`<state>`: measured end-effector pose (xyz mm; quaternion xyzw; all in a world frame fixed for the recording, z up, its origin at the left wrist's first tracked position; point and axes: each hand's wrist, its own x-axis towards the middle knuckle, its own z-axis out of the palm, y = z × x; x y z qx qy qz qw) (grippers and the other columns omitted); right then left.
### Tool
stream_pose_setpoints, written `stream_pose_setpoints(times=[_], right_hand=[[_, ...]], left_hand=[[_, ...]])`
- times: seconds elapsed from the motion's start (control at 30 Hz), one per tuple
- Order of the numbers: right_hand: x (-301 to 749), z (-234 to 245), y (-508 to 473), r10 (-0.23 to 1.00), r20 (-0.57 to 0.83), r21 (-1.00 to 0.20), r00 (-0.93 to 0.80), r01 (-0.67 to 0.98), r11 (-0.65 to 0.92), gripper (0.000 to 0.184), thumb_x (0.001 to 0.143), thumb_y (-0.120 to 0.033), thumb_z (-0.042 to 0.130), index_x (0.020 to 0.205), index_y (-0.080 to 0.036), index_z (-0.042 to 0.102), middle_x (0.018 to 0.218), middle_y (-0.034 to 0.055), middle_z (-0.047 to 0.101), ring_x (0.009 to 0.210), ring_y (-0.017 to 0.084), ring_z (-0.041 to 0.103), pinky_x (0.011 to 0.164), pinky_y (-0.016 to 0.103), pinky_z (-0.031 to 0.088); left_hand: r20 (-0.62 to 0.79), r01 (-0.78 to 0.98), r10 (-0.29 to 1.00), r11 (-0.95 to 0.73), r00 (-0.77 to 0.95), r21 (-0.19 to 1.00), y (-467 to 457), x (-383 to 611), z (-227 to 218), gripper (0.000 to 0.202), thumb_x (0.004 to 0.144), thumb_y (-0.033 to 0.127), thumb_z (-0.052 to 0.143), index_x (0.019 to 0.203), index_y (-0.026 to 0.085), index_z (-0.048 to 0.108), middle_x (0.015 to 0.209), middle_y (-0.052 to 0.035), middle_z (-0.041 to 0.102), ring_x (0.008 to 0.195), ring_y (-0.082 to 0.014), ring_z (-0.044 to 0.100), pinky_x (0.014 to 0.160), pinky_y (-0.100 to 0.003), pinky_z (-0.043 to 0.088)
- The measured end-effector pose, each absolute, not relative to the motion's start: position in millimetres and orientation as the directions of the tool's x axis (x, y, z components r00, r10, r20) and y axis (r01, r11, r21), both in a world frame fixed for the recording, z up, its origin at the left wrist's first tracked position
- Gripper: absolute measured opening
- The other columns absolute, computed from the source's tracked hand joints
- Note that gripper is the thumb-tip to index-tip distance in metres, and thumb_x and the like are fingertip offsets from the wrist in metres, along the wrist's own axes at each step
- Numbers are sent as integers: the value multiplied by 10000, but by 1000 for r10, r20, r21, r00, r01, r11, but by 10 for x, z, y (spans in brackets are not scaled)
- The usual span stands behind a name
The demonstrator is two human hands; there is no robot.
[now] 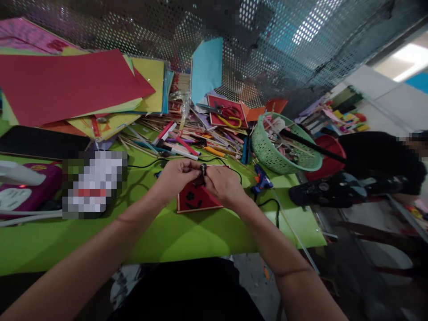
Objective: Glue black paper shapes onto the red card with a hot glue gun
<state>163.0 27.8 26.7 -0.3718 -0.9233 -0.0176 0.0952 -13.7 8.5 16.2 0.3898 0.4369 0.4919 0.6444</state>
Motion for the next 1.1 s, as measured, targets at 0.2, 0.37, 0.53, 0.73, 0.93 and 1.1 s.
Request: stream_pose_setpoints(times=[0.2, 0.37, 0.53, 0.73, 0.93, 1.1], right_hand=[[1674, 332, 297, 672, 205, -180, -711, 648, 740, 307, 1026, -306, 334, 883, -182, 575, 855, 85, 659, 778, 213, 560, 715, 324, 383], [1700, 419, 273, 733, 321, -321, -600, 659, 680, 286, 968, -425, 526, 1061, -165, 600, 1010, 117, 675, 938, 245, 613, 810, 351, 464], [1704, 366, 276, 682, 387, -433, -621, 531, 729, 333, 961, -329, 570, 1271, -212, 596, 1250, 96, 681, 1171, 222, 616, 1018, 395, 478], [1711, 320, 270, 673, 446, -481, -590, 476, 736, 297, 912, -268, 638, 1204, -249, 691, 1174, 49, 742, 1099, 203, 692, 985, 355, 540], [1734, 329, 261, 692, 448, -526, -567, 459, 716, 283, 890, -169, 601, 1130, -244, 731, 1119, 31, 763, 1043, 190, 722, 931, 333, 575], [1754, 345, 293, 748, 429, -622, -506, 435, 651, 309, 902, -120, 541, 1086, -265, 744, 1057, 4, 774, 990, 173, 729, 894, 315, 572]], left_hand=[[-195, -344, 969, 237, 151, 909, 84, -163, 221, 260, 594, 262, 830, 803, 140, 733, 713, -27, 743, 640, -142, 679, 738, -310, 586], [-181, -356, 970, 228, 161, 906, 77, -184, 254, 296, 590, 296, 849, 810, 136, 734, 737, -22, 734, 635, -130, 661, 731, -300, 578], [-139, -301, 977, 183, 161, 936, 85, -184, 235, 284, 586, 296, 846, 794, 140, 734, 727, -15, 723, 640, -125, 642, 709, -283, 562], [-78, -196, 981, 113, 179, 974, 91, -193, 238, 228, 618, 295, 811, 755, 139, 717, 689, -10, 704, 644, -137, 629, 688, -286, 540], [-83, -195, 973, 126, 216, 973, 67, -162, 188, 164, 644, 262, 776, 740, 144, 713, 704, -17, 709, 651, -137, 629, 703, -290, 525], [-159, -313, 955, 236, 251, 920, 46, -136, 218, 221, 625, 243, 819, 774, 124, 708, 720, -28, 714, 668, -137, 650, 733, -292, 537]])
